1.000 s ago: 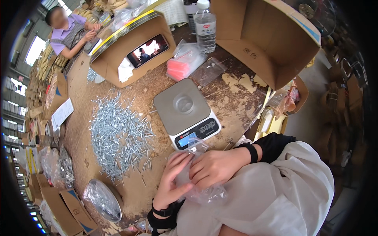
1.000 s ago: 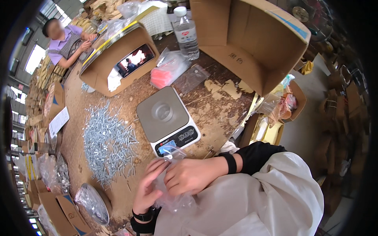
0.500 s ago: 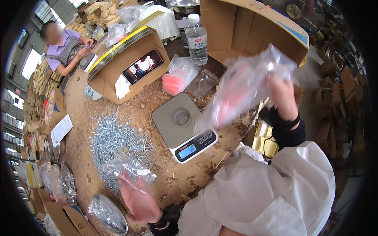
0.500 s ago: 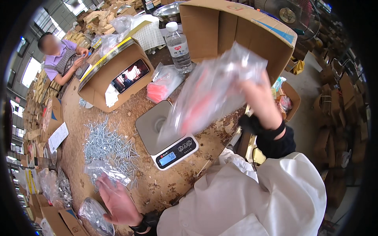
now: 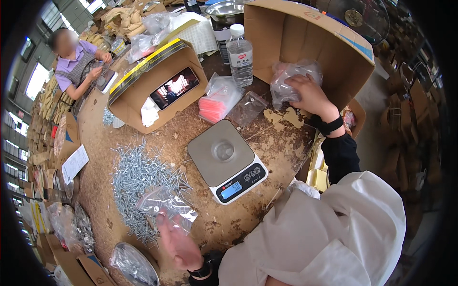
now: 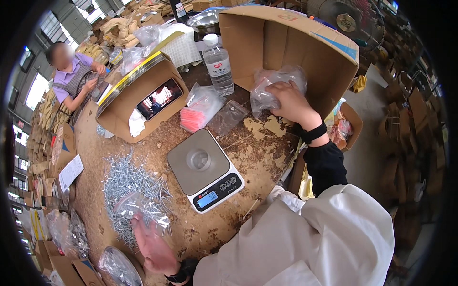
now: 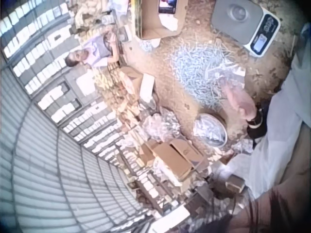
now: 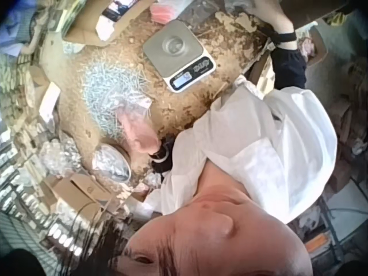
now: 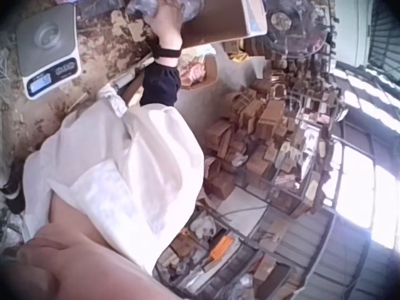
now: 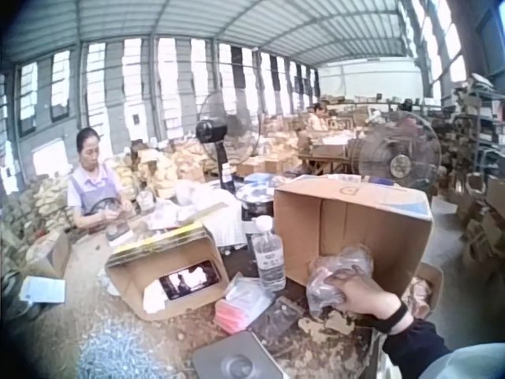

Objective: The person repeatedly scoops nails from a pile on the table, places them on a digital scale, and then transfers them into small plastic bags. This process is repeated multiple times throughout the video. A smartphone playing a video is visible on the table.

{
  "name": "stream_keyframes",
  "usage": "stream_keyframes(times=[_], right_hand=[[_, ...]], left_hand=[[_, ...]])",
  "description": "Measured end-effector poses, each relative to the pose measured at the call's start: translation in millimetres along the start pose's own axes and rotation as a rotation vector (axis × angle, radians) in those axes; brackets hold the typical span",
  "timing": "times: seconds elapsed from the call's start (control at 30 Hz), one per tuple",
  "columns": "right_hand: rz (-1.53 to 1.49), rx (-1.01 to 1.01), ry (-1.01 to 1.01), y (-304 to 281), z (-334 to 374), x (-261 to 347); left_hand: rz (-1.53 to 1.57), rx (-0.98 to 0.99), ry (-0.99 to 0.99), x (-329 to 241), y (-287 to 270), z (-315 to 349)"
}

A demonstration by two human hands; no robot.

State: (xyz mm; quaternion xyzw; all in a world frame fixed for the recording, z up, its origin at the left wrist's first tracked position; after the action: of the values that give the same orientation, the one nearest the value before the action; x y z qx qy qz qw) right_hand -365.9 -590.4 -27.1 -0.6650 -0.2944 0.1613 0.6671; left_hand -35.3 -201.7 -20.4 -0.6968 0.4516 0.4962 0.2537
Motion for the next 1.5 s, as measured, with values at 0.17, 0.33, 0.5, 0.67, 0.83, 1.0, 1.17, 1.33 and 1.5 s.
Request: stream_keyframes(times=[0.17,0.33,0.5,0.67,0.83,1.0,1.17,1.33,1.5], right_hand=[[0.051,-0.113,0.023,-27,32,11],[-0.150,-0.441,-0.008,-74,64,58],[-0.859,0.218,-0.553,-61,64,176],[-1.233,0.535,-0.782,-31,63,236],[-1.188,0.355,-0.863,-35,60,239],[-0.744,0.305,-1.210,-45,90,252],[-0.654,0.353,-1.173,-21,105,257],[-0.648,0.263,-1.161,-24,99,258],[-0.660,0.122,-1.054,-29,92,257]], left_hand=[[0.020,0.048,-0.016,2,5,1],[0.047,0.127,0.003,8,7,5],[-0.117,0.433,0.067,-14,43,8],[-0.412,0.720,0.198,-36,84,-19],[-0.285,0.626,0.184,-35,79,-30],[-0.188,0.655,0.201,-19,74,-16],[-0.495,0.775,0.218,-27,103,-18],[-0.441,0.853,0.141,-19,97,-15],[-0.232,0.823,-0.010,-11,90,-13]])
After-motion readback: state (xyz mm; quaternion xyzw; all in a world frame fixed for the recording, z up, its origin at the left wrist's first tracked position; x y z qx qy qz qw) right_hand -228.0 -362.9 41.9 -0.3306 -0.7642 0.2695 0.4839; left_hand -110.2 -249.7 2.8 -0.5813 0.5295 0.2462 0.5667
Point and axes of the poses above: each hand's wrist, its own z-axis away from the middle knuckle, its own y-axis out of the palm, x = y × z, the point moved 6 cm from there along -z, towards the middle knuckle, and after that the axes turned 13 degrees about x, right-handed, at the moved point
